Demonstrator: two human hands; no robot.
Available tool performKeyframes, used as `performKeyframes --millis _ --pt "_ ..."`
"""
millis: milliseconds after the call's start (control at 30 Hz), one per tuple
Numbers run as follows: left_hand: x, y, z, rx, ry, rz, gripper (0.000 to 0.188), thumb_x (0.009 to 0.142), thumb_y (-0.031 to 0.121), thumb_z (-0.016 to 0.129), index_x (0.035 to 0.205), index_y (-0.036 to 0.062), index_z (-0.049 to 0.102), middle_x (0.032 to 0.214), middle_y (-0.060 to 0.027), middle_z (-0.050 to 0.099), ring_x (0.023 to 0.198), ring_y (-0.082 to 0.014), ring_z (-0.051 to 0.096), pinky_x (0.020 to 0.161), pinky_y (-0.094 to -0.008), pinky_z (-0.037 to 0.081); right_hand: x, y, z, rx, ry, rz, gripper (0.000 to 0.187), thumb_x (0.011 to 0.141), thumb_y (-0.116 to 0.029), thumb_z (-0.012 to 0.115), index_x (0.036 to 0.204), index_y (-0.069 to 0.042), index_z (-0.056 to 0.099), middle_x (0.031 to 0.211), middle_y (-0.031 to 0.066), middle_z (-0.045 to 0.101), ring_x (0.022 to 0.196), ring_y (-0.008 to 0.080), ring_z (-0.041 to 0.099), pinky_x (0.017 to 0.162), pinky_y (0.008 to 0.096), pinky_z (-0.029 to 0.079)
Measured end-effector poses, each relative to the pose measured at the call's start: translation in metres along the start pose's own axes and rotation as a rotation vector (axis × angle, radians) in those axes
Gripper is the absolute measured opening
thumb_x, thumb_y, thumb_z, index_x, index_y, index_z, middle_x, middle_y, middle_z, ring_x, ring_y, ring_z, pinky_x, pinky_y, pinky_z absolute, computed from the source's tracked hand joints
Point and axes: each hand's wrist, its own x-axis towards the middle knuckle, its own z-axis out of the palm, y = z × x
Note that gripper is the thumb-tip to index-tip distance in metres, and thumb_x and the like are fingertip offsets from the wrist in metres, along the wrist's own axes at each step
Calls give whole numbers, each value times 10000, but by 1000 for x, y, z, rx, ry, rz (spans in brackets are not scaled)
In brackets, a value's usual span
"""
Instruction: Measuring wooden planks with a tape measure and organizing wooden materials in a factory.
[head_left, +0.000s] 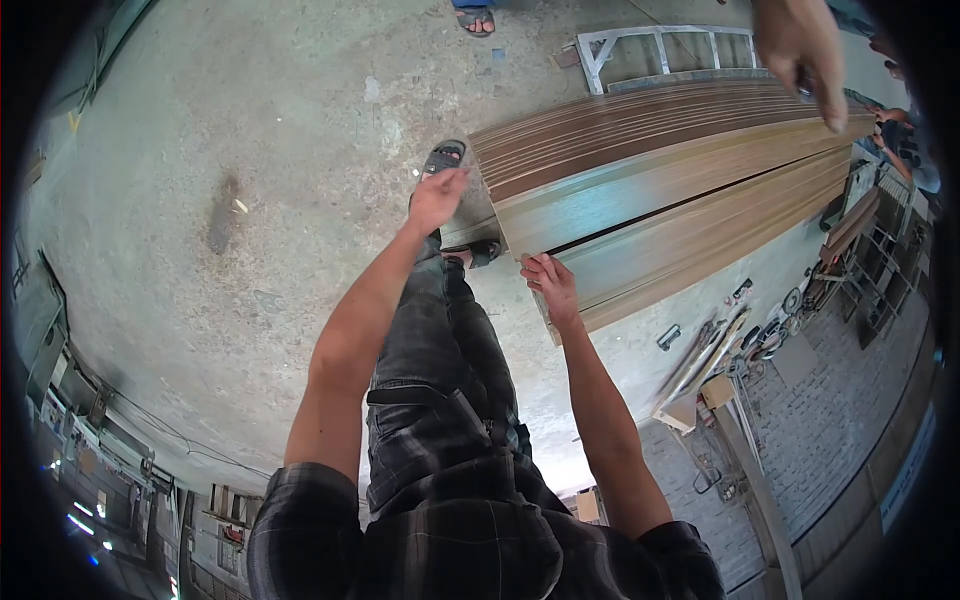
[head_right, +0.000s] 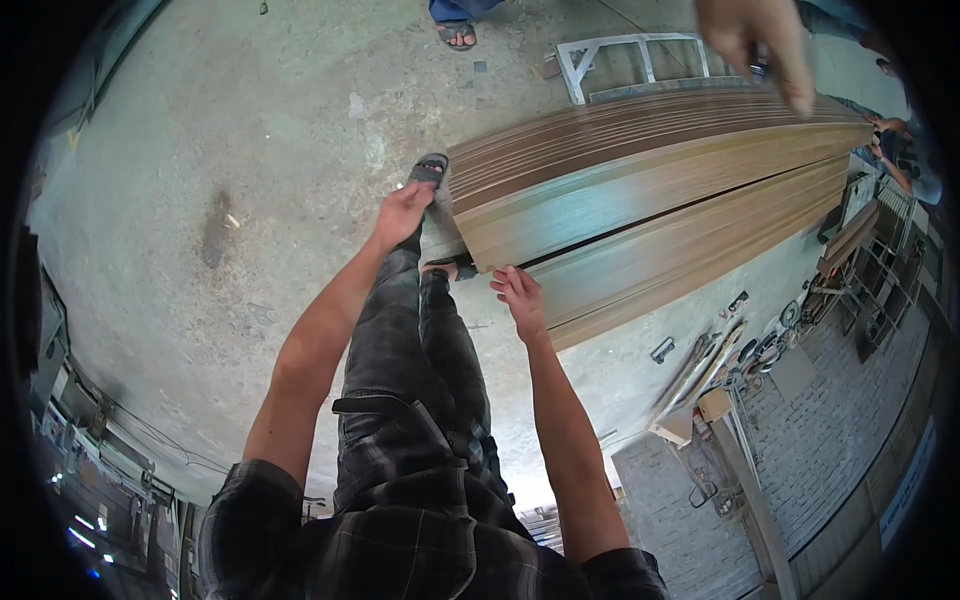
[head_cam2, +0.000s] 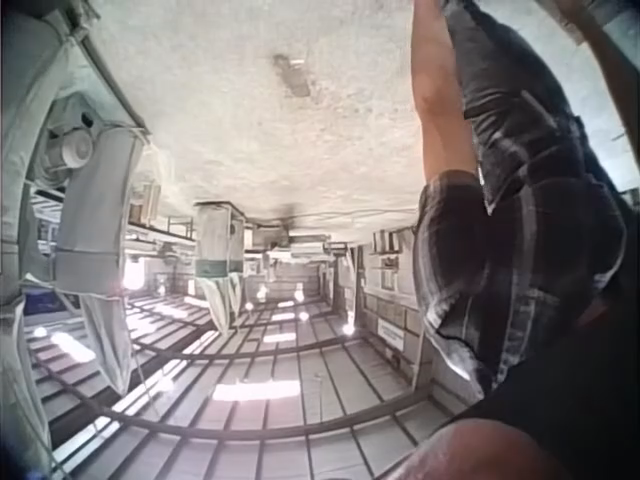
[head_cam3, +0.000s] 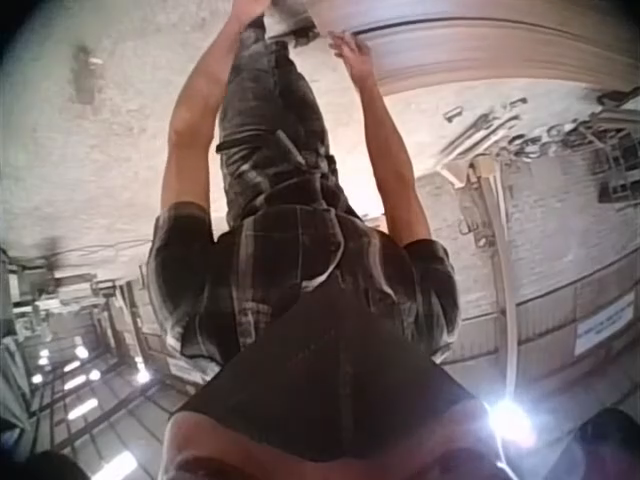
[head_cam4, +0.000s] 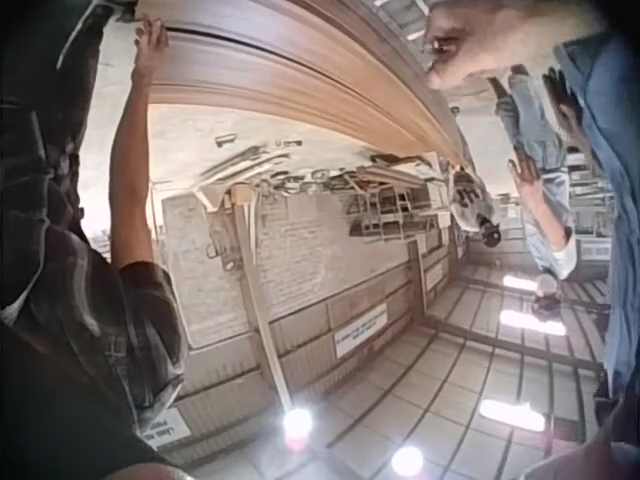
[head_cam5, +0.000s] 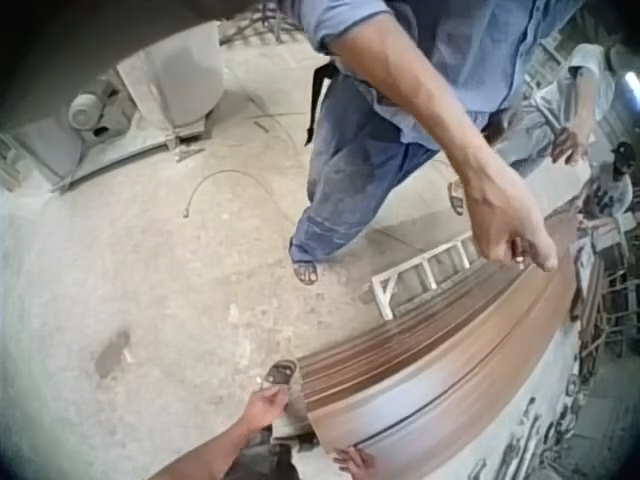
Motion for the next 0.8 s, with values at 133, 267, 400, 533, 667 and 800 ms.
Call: performKeyframes --millis 133,267,400,533,667,800 --pt "14 27 21 -103 -91 -30 262 804 292 504 947 104 615 779 -75 631 740 -125 594 683 -238 453 -9 8 -8 -48 -18 -34 314 851 -258 488 1070 -34 502 973 83 577 847 151 568 696 262 437" --pt "29 44 21 -7 -220 -133 284 771 345 523 944 145 628 760 -77 633 749 -150 601 709 -246 452 -21 22 -21 -92 -14 -43 294 855 -222 481 1088 -43 495 982 76 572 862 148 566 702 253 436" --pt "43 61 17 218 -329 -118 304 736 409 555 929 190 639 816 -86 631 786 -193 595 746 -276 444 -33 42 -34 -68 -43 -36 290 847 -191 483 1099 -48 489 996 76 568 865 151 566 700 253 435" --pt "50 70 20 370 -434 -37 327 714 464 568 917 219 644 894 -101 617 842 -227 572 793 -300 425 -49 64 -46 -41 -23 11 297 838 -174 500 1107 -47 482 992 79 567 860 154 566 698 255 432" --pt "56 71 20 319 -516 -52 341 707 481 574 918 223 644 901 -96 617 850 -227 569 797 -298 422 -54 78 -50 28 -38 27 299 835 -161 507 1110 -47 481 990 78 567 854 152 566 695 255 431" --pt "58 72 18 398 -526 -62 343 706 480 579 920 221 644 904 -87 618 852 -220 570 790 -294 424 -58 80 -44 33 29 59 245 824 -110 516 1046 -7 517 913 83 575 802 139 565 647 222 431"
